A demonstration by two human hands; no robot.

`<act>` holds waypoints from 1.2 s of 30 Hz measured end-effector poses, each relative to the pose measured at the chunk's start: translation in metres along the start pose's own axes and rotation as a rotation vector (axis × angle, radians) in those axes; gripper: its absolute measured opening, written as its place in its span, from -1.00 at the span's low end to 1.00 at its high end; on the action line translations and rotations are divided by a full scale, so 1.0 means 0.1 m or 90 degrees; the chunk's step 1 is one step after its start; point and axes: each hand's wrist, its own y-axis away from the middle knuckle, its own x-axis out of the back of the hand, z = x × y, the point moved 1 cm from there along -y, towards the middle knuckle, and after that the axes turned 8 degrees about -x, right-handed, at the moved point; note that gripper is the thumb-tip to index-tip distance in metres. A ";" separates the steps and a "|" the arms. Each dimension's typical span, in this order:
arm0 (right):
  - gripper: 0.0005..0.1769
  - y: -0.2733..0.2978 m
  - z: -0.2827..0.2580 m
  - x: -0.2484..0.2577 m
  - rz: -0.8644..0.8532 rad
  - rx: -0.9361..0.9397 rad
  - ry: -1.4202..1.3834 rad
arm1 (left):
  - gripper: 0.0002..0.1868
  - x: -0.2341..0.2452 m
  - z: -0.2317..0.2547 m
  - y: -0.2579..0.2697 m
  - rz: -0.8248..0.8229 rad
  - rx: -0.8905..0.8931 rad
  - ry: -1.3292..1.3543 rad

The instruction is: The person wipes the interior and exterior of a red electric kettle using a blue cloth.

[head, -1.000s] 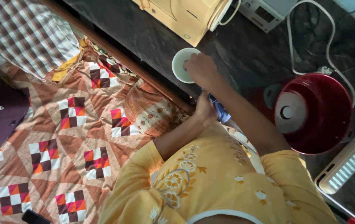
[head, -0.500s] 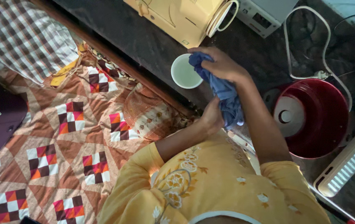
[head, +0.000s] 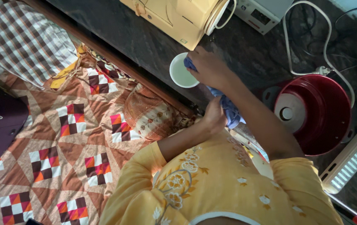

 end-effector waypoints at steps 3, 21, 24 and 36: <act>-0.58 -0.01 0.03 0.01 0.012 0.016 0.043 | -0.62 -0.08 0.01 -0.01 0.032 -0.024 -0.010; -0.34 -0.06 -0.26 0.25 0.039 0.020 0.056 | -0.67 -0.30 0.08 0.01 0.093 -0.036 0.002; -0.40 -0.06 -0.21 0.17 0.069 0.032 0.069 | -0.69 -0.25 0.09 0.04 0.072 -0.023 0.005; -0.51 -0.03 -0.15 0.05 0.173 0.098 0.112 | -0.72 -0.20 0.01 -0.03 0.101 -0.024 0.063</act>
